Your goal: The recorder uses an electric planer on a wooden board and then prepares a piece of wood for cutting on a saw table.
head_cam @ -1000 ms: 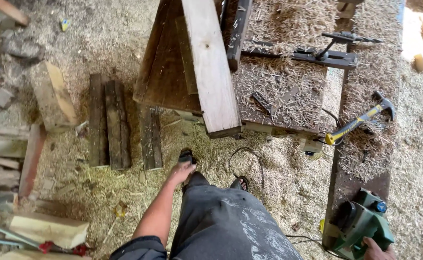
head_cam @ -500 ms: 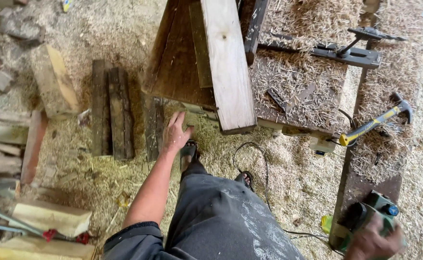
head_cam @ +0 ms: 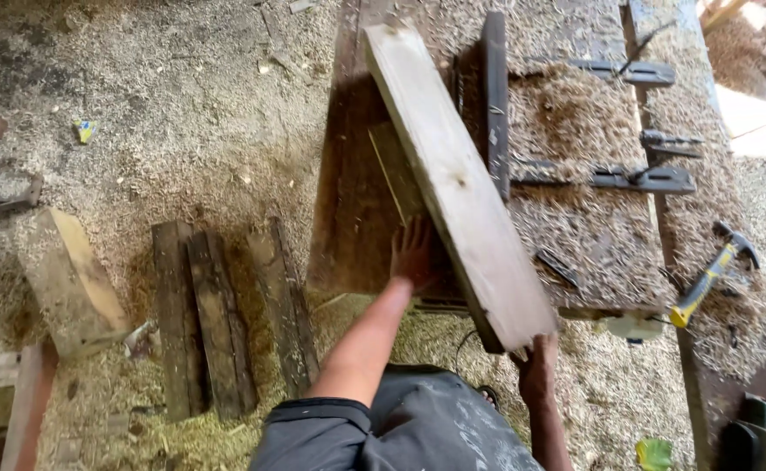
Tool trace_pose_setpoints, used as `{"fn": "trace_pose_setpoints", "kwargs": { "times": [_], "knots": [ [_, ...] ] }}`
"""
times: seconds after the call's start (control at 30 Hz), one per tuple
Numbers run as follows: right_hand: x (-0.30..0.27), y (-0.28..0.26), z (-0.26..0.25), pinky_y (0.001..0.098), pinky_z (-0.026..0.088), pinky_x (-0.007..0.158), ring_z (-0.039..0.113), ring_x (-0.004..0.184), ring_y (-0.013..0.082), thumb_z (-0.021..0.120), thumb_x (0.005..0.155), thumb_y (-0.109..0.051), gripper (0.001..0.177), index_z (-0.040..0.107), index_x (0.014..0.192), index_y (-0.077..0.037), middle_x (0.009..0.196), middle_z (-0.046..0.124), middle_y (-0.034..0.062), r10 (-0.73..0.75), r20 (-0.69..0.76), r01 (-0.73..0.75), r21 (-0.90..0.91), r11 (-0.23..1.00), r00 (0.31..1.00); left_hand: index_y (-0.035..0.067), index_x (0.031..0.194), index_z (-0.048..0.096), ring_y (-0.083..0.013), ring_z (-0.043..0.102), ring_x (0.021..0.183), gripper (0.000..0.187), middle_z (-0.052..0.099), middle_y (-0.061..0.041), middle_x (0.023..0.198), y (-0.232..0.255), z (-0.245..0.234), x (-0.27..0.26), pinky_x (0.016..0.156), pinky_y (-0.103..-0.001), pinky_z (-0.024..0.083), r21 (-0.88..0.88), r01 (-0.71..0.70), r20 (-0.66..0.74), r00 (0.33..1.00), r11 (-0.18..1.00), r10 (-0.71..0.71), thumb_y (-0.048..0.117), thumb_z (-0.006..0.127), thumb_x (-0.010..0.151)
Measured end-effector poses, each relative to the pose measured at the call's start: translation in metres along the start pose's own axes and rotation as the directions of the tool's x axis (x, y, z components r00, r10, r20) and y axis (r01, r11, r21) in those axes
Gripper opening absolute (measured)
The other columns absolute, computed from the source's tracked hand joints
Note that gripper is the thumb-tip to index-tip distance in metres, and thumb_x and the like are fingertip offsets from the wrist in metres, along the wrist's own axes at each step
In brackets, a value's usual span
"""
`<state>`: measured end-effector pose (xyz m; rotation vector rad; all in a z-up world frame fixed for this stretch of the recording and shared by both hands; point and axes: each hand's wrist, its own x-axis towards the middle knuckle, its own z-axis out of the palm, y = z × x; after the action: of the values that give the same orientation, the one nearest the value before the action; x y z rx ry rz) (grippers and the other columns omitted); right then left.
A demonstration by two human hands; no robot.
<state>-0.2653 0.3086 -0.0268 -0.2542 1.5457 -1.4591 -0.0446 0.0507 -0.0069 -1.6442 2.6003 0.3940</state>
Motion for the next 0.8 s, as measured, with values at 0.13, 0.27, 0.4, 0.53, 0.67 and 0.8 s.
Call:
{"fn": "trace_pose_setpoints", "kwargs": {
  "times": [0.13,0.27,0.4,0.53,0.67,0.8],
  "knots": [
    [0.020,0.013,-0.004,0.0534,0.045,0.108,0.050,0.135,0.0329,0.068,0.085,-0.066,0.104,0.028,0.159,-0.004,0.155,0.042,0.0160,-0.036,-0.019,0.039,0.185,0.982,0.999,0.011,0.164,0.018,-0.0349,0.008,0.159,0.115,0.009,-0.016,0.173,-0.051,-0.004,0.018,0.124,-0.061,0.010,-0.018,-0.142,-0.201,0.970,0.990,0.135,0.072,0.070,0.082],
    [0.012,0.004,0.002,0.0439,0.048,0.110,0.056,0.127,0.0313,0.075,0.088,-0.055,0.097,0.035,0.156,0.003,0.136,0.056,0.0153,-0.024,-0.039,0.033,0.257,0.966,0.999,0.022,0.098,0.062,-0.0318,0.012,0.163,0.054,0.016,-0.009,0.171,-0.172,0.043,0.061,0.132,-0.067,0.002,0.123,-0.160,0.032,0.987,0.979,0.157,0.074,0.065,0.088],
    [-0.016,-0.010,0.045,0.0447,0.050,0.107,0.057,0.127,0.0316,0.073,0.083,-0.055,0.096,0.037,0.154,-0.001,0.138,0.056,0.0133,-0.035,-0.041,0.044,0.243,0.969,0.999,0.010,0.164,0.017,-0.0329,0.010,0.158,0.118,0.010,-0.016,0.170,-0.203,-0.027,0.036,0.125,-0.062,0.003,0.015,-0.163,-0.088,0.983,0.987,0.164,0.063,0.076,0.077],
    [-0.055,-0.014,0.109,0.0535,0.053,0.100,0.058,0.126,0.0378,0.065,0.074,-0.073,0.108,0.036,0.156,-0.009,0.141,0.055,0.0166,0.085,-0.110,-0.050,0.289,0.956,0.990,0.010,0.164,0.011,-0.0324,0.005,0.160,0.117,0.004,-0.017,0.173,-0.204,-0.036,0.020,0.121,-0.065,0.005,-0.135,0.003,0.006,1.000,0.991,-0.002,0.052,0.076,0.076],
    [-0.090,0.016,0.157,0.0609,0.049,0.102,0.053,0.130,0.0409,0.057,0.069,-0.089,0.120,0.034,0.160,-0.014,0.149,0.051,0.0183,0.273,-0.016,-0.232,0.481,0.846,0.962,0.011,0.162,0.016,-0.0300,0.007,0.158,0.106,0.004,-0.018,0.171,-0.197,-0.070,-0.015,0.123,-0.065,0.009,-0.202,0.058,0.022,0.998,0.978,-0.054,0.045,0.073,0.079],
    [-0.115,-0.021,0.181,0.0735,0.043,0.099,0.049,0.131,0.0447,0.050,0.065,-0.088,0.117,0.033,0.158,-0.019,0.149,0.046,0.0219,0.381,-0.036,-0.330,0.429,0.840,0.924,0.002,0.155,0.040,-0.0392,0.031,0.154,0.087,0.031,-0.024,0.164,-0.149,-0.074,-0.064,0.124,-0.058,0.029,-0.277,-0.151,-0.381,0.924,0.949,0.035,0.050,0.067,0.087]
  ]
}}
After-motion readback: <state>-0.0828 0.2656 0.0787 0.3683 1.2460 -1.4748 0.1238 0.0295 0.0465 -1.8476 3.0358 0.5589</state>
